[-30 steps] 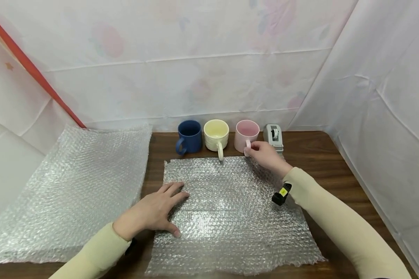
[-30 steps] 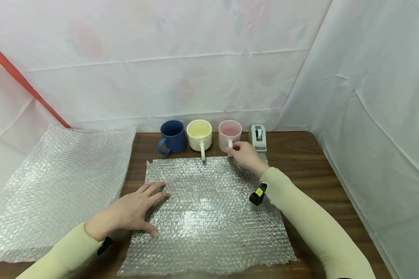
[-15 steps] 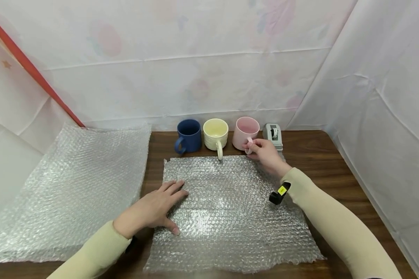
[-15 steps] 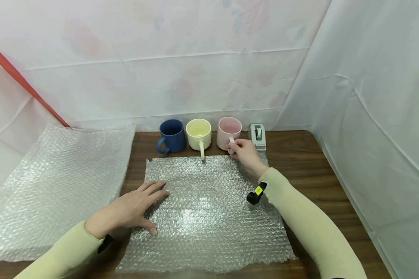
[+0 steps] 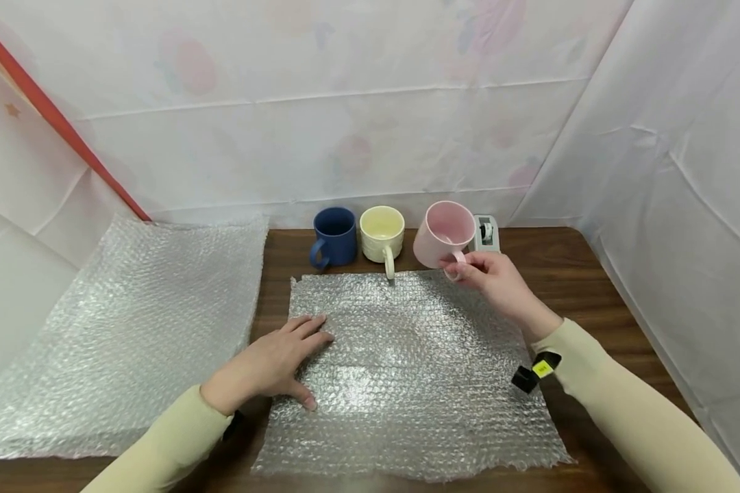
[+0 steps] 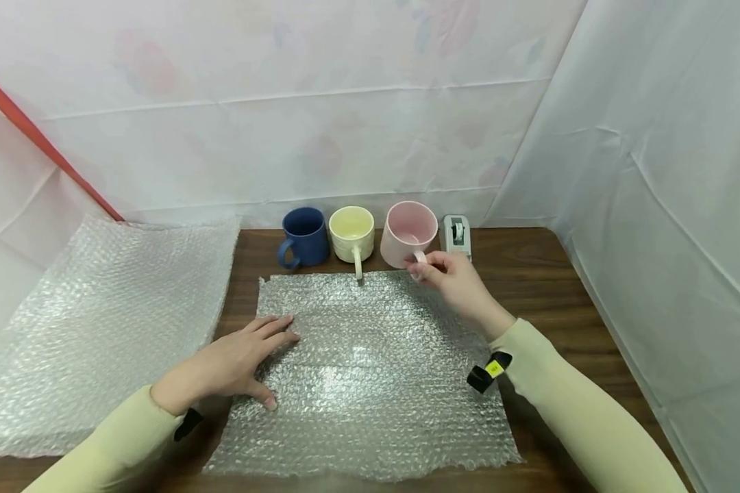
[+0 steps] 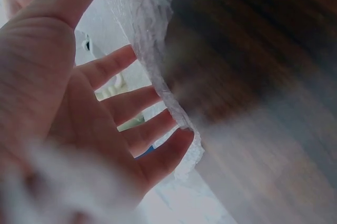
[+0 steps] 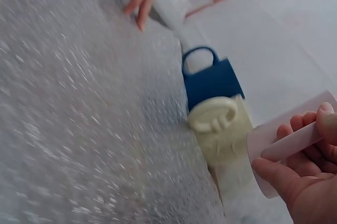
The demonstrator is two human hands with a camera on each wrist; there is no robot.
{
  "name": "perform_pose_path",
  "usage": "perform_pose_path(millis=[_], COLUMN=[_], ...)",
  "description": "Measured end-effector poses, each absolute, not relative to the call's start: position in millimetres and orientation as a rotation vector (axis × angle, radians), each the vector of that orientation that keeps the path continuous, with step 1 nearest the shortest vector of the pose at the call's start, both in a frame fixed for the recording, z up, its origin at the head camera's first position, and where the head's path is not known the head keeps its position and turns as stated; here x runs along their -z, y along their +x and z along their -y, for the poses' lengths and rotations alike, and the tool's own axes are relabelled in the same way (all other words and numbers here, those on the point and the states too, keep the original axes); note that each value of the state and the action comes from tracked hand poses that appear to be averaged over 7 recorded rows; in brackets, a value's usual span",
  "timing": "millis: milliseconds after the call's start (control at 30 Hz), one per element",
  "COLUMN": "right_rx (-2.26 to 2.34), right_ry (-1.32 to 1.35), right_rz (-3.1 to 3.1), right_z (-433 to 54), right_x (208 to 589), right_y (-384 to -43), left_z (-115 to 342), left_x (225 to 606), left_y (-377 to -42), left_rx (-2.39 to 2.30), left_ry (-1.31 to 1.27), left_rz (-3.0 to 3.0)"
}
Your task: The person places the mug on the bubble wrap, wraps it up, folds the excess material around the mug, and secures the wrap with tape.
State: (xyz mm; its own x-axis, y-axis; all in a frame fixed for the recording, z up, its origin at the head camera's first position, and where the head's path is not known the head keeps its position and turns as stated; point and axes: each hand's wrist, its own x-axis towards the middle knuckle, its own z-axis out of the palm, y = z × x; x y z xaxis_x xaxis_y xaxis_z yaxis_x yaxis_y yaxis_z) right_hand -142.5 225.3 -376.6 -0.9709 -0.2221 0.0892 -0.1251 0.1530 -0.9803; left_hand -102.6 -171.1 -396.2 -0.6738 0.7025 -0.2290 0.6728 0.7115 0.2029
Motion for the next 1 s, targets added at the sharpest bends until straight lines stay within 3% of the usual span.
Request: perform_pose_path(millis=[467,1000], right_rx=[1.838,1.662], right_ry=[-0.524,-0.685], right_rz=[-2.208,-2.155], right_z=[-218,-211], right_x=[391,417], right_y=[-91,-71], left_z=[167,155], left_x=[393,386], left_y=[-105,-105], left_rx=[-0.094,-0.025], left_ry=[1.07,1.035], left_rz=[-2.628,-2.658])
